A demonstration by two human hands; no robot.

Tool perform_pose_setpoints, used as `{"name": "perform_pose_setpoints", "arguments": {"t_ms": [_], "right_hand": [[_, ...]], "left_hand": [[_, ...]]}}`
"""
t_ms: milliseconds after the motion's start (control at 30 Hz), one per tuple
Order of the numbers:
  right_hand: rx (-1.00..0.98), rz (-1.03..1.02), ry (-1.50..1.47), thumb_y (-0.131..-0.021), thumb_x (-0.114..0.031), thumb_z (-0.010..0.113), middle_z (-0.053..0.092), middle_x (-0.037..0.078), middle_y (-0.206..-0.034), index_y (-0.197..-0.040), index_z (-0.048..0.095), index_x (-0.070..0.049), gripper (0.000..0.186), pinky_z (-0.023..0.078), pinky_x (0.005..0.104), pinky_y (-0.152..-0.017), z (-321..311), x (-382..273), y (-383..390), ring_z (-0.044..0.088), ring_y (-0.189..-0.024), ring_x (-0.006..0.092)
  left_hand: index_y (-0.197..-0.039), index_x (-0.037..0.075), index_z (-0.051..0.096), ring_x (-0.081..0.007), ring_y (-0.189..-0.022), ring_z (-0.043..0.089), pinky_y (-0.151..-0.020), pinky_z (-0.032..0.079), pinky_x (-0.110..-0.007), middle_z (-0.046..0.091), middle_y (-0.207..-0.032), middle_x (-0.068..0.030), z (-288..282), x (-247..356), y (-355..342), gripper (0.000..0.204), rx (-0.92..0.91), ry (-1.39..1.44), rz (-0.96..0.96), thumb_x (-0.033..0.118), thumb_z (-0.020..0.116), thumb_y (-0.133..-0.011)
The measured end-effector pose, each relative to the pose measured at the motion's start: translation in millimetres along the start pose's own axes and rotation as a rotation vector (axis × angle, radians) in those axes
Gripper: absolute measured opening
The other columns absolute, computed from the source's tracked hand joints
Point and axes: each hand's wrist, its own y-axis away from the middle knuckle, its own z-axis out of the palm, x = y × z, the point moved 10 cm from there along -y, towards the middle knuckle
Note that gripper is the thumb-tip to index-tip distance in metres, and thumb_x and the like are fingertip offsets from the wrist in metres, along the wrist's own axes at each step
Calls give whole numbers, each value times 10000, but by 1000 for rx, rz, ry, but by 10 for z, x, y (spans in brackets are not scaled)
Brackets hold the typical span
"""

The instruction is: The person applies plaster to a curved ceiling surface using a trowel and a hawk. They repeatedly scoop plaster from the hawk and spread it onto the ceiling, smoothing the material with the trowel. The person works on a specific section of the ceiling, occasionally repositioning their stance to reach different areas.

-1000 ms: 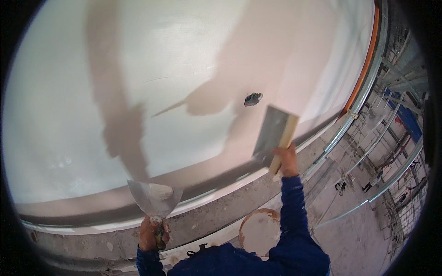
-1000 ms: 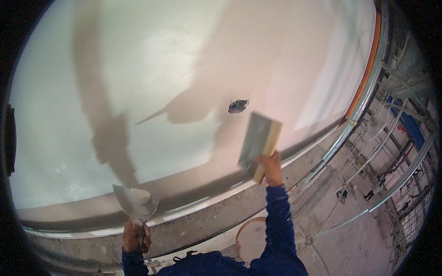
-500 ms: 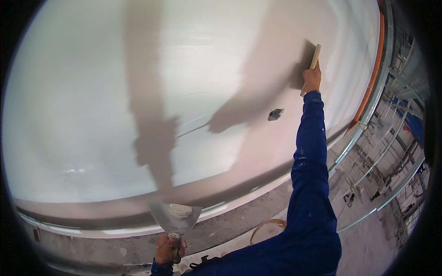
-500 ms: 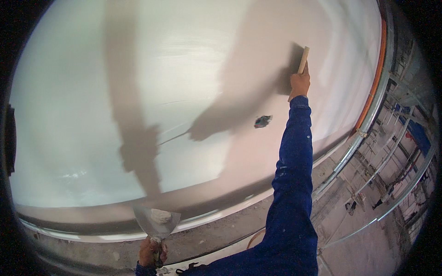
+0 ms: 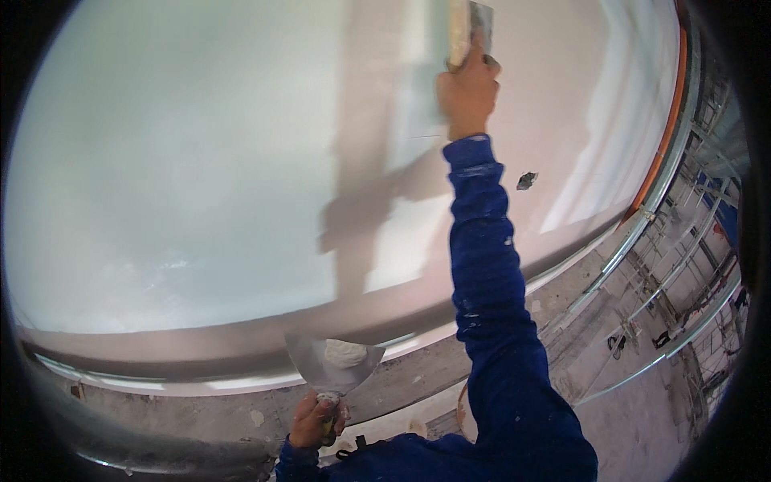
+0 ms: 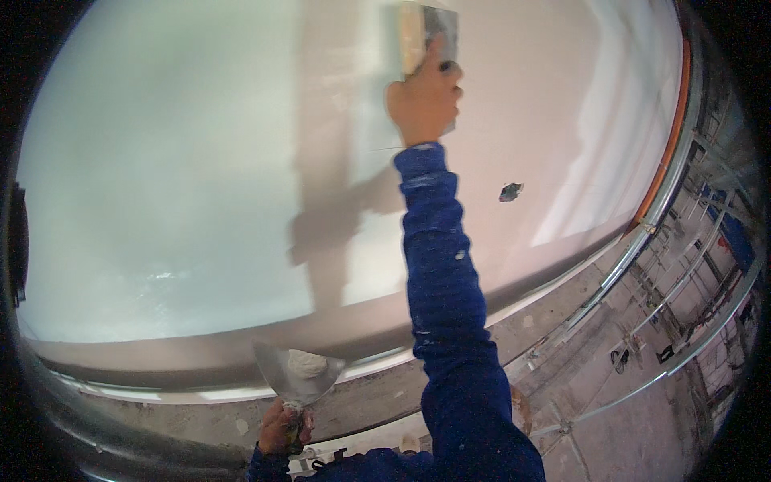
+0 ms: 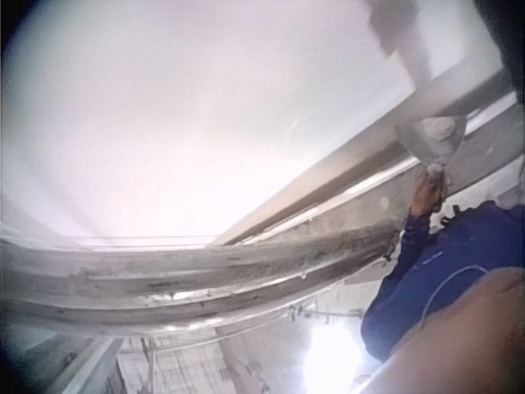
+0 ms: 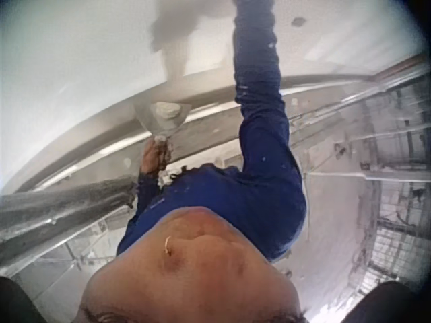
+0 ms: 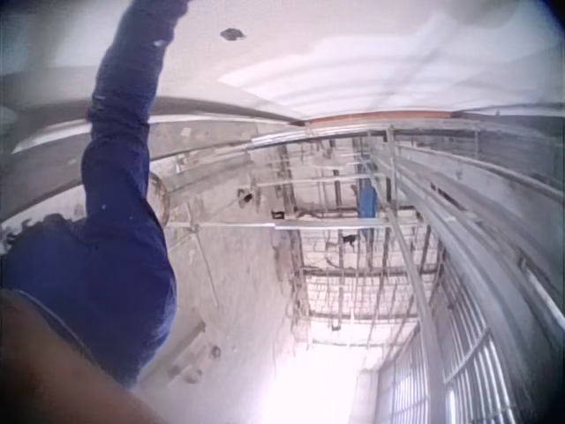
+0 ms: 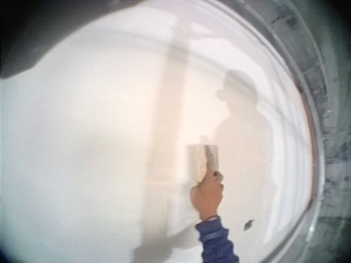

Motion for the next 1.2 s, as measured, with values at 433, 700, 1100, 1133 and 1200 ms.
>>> {"name": "perform_pose_setpoints", "arguments": {"t_ms": [433, 700, 1100, 1133, 1200], "right_hand": [[-747, -386, -760, -651, -24, 522, 496, 163, -933, -1278, 332, -58, 655, 426, 358, -681, 90, -1695, 1998, 521, -828, 249], [-790, -88, -1286, -597, 82, 544, 559, 109, -923, -1039, 486, -12, 455, 484, 335, -734, -271, 353, 2438, 571, -846, 220], [-1453, 493, -819, -545, -2, 560, 578, 75, -816, -883, 581, 37, 342, 415, 284, -719, -462, 2007, 3373, 492, -755, 151], [-1464, 392, -752, -550, -9, 560, 584, 59, -819, -845, 570, 37, 298, 430, 281, -693, -482, 2147, 3286, 512, -732, 153], [-1195, 527, -836, -561, -1, 579, 580, 54, -835, -887, 553, 21, 327, 438, 285, -691, -643, 2549, 2936, 530, -750, 155]], "left_hand": [[-1086, -20, 396, -143, -429, 479, -385, 393, -239, 530, -656, -111, -154, 326, 478, 431, 217, -44, 222, 319, 485, -835], [-1064, -25, 408, -109, -448, 469, -405, 384, -219, 531, -671, -82, 318, 445, 178, 362, 176, -188, 292, 278, 437, -870], [-1122, -10, 391, -121, -435, 458, -374, 369, -226, 523, -655, -92, 933, -36, -501, 439, 41, -201, 168, 326, 479, -853], [-1133, -4, 383, -126, -429, 459, -367, 370, -229, 523, -655, -93, 874, -52, -554, 447, 59, -196, 148, 329, 481, -851], [-1149, 7, 365, -137, -416, 463, -356, 381, -239, 523, -648, -96, 876, -39, -627, 451, 93, -147, 144, 325, 480, -850]]}}
